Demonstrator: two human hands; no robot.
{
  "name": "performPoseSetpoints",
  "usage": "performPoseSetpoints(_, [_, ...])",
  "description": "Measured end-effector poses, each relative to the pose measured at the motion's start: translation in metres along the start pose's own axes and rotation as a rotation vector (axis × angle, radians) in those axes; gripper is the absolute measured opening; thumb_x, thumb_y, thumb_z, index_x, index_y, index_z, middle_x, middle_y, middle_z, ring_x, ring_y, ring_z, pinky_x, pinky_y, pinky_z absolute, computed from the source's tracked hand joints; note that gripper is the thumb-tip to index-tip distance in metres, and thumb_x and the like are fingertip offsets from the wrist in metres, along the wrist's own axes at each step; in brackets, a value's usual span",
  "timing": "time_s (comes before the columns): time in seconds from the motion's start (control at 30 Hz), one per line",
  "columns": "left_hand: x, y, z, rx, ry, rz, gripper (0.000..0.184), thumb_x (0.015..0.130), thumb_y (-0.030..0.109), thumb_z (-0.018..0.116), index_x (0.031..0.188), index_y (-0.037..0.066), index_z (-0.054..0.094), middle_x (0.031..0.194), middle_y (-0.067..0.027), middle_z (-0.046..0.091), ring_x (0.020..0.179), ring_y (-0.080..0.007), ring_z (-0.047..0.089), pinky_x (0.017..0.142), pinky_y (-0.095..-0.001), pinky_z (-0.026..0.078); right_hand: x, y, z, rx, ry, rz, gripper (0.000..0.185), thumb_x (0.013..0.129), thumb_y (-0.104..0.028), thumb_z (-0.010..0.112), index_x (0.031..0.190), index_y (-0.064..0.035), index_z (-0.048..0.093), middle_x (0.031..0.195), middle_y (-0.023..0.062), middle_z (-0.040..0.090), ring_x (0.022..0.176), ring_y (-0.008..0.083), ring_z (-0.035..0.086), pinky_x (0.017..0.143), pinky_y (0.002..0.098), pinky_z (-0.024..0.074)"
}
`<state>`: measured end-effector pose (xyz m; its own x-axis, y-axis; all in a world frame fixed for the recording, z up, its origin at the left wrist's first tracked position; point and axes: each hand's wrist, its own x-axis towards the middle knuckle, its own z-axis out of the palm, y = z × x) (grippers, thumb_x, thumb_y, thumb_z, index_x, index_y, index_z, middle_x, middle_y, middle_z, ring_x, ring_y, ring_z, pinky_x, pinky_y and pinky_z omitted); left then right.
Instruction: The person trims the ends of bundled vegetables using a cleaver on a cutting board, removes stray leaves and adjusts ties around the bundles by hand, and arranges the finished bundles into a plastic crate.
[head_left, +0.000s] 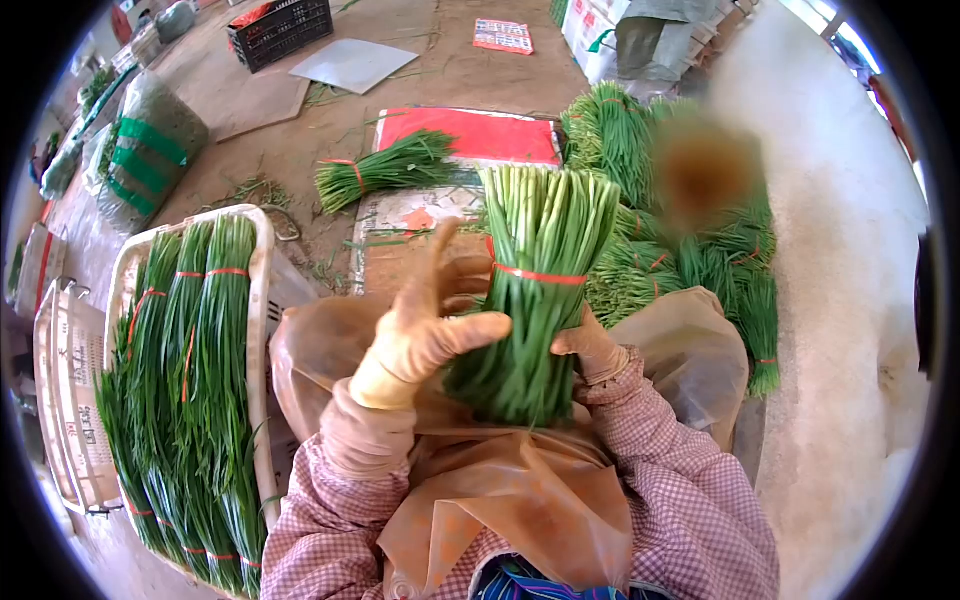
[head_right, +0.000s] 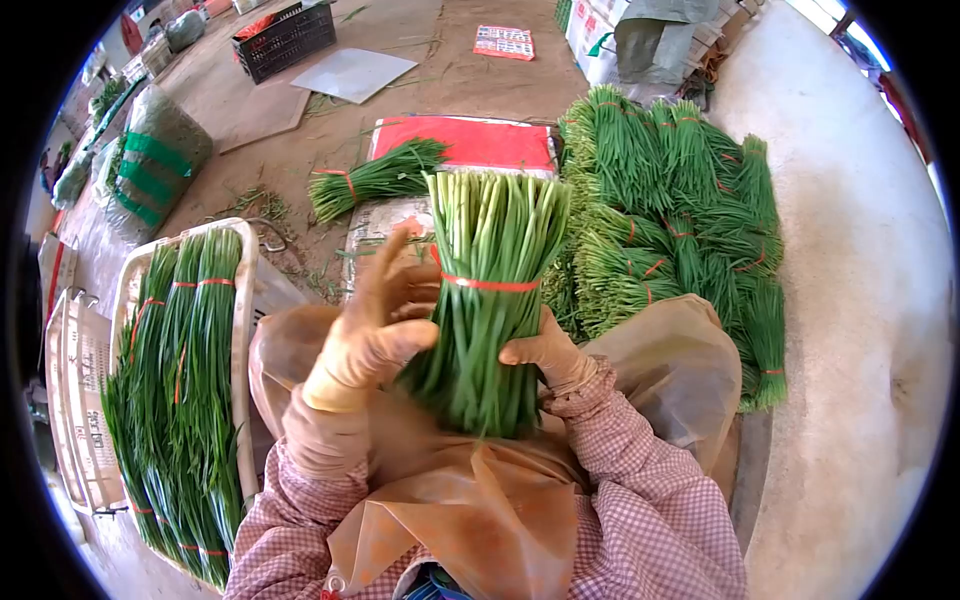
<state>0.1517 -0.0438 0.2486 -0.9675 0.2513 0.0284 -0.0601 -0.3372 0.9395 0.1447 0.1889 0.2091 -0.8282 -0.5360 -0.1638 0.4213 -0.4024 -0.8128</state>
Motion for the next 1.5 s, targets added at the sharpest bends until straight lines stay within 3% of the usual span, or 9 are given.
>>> performPoseSetpoints(0.3, [-0.009, -0.004, 0.015, -0.402, -0.250, -0.218, 0.083, 0.067, 0.033, 0.084, 0.134, 0.000, 0.048, 0.122, -0.0088, 0.061, 0.112, -0.0212, 0.056, 0.099, -0.0345, 0.042, -0.008, -0.018, 0.013, 0.006, -0.225, 0.152, 0.096, 0.057, -0.015, 0.090, 0.139, -0.0021, 0.042, 0.126, 0.0074, 0.060, 0.116, 0.0219, 0.056, 0.101, 0.0354, 0.0421])
performPoseSetpoints(0.37, [-0.012, -0.001, 0.018, -0.425, -0.202, -0.200, 0.078, 0.067, 0.027, 0.081, 0.133, 0.000, 0.049, 0.120, -0.0091, 0.062, 0.109, -0.0208, 0.057, 0.098, -0.0344, 0.043, -0.007, -0.058, 0.025, -0.841, -0.100, 0.268, 0.078, 0.063, -0.018, 0.088, 0.131, -0.0014, 0.053, 0.117, 0.0084, 0.065, 0.113, 0.0207, 0.057, 0.098, 0.0355, 0.0442])
performPoseSetpoints(0.53, [-0.007, -0.001, 0.025, -0.419, -0.123, -0.097, 0.069, 0.069, 0.015, 0.077, 0.131, -0.001, 0.050, 0.118, -0.0090, 0.062, 0.106, -0.0198, 0.059, 0.096, -0.0338, 0.045, -0.035, -0.089, 0.078, -0.952, 0.421, -0.535, 0.042, 0.076, -0.014, 0.078, 0.114, -0.0015, 0.064, 0.098, 0.0113, 0.070, 0.084, 0.0205, 0.067, 0.075, 0.0298, 0.0528])
performPoseSetpoints(0.77, [-0.002, -0.011, 0.023, -0.180, -0.087, -0.076, 0.078, 0.065, 0.011, 0.085, 0.133, 0.002, 0.048, 0.121, -0.0068, 0.060, 0.110, -0.0171, 0.056, 0.099, -0.0333, 0.043, 0.001, -0.085, 0.101, -1.754, 0.217, -0.925, 0.022, 0.080, -0.008, 0.071, 0.101, -0.0047, 0.064, 0.089, 0.0134, 0.068, 0.072, 0.0289, 0.067, 0.060, 0.0344, 0.0534])
performPoseSetpoints(1.03, [0.004, -0.011, 0.028, -0.067, -0.075, -0.012, 0.082, 0.066, 0.007, 0.087, 0.135, 0.001, 0.042, 0.126, -0.0095, 0.059, 0.111, -0.0190, 0.058, 0.099, -0.0346, 0.045, -0.012, -0.122, 0.066, -0.494, 0.349, -0.804, 0.018, 0.090, -0.017, 0.066, 0.099, -0.0023, 0.061, 0.073, 0.0050, 0.063, 0.064, 0.0121, 0.060, 0.059, 0.0270, 0.0508])
performPoseSetpoints(1.17, [0.007, -0.023, 0.033, -0.013, 0.031, 0.063, 0.090, 0.065, 0.007, 0.087, 0.137, 0.000, 0.034, 0.128, -0.0112, 0.058, 0.117, -0.0202, 0.055, 0.101, -0.0341, 0.044, -0.013, -0.121, 0.024, -0.516, 0.241, -0.618, 0.020, 0.092, -0.019, 0.064, 0.100, -0.0008, 0.061, 0.077, 0.0062, 0.064, 0.068, 0.0138, 0.062, 0.062, 0.0277, 0.0517])
performPoseSetpoints(1.23, [0.009, -0.028, 0.034, 0.084, 0.091, 0.080, 0.091, 0.064, 0.008, 0.087, 0.136, -0.001, 0.032, 0.127, -0.0124, 0.057, 0.117, -0.0206, 0.054, 0.101, -0.0338, 0.044, -0.003, -0.093, 0.005, -1.753, 0.299, -0.753, 0.022, 0.094, -0.022, 0.062, 0.100, -0.0001, 0.063, 0.083, 0.0065, 0.066, 0.075, 0.0155, 0.063, 0.067, 0.0265, 0.0517])
performPoseSetpoints(1.33, [0.007, -0.032, 0.041, -0.038, 0.108, 0.135, 0.093, 0.062, 0.010, 0.087, 0.136, -0.001, 0.031, 0.126, -0.0128, 0.056, 0.116, -0.0208, 0.055, 0.099, -0.0343, 0.045, -0.001, -0.107, 0.053, -0.981, 0.317, -0.441, 0.021, 0.093, -0.022, 0.064, 0.100, -0.0017, 0.064, 0.086, 0.0078, 0.066, 0.079, 0.0178, 0.063, 0.072, 0.0268, 0.0513])
performPoseSetpoints(1.5, [0.010, -0.038, 0.044, 0.121, 0.116, 0.171, 0.097, 0.059, 0.013, 0.088, 0.136, -0.002, 0.031, 0.124, -0.0140, 0.057, 0.114, -0.0228, 0.056, 0.098, -0.0353, 0.046, 0.041, -0.120, 0.083, -1.210, 0.058, -0.740, 0.020, 0.090, -0.021, 0.066, 0.096, -0.0018, 0.065, 0.084, 0.0100, 0.065, 0.075, 0.0194, 0.062, 0.070, 0.0301, 0.0497])
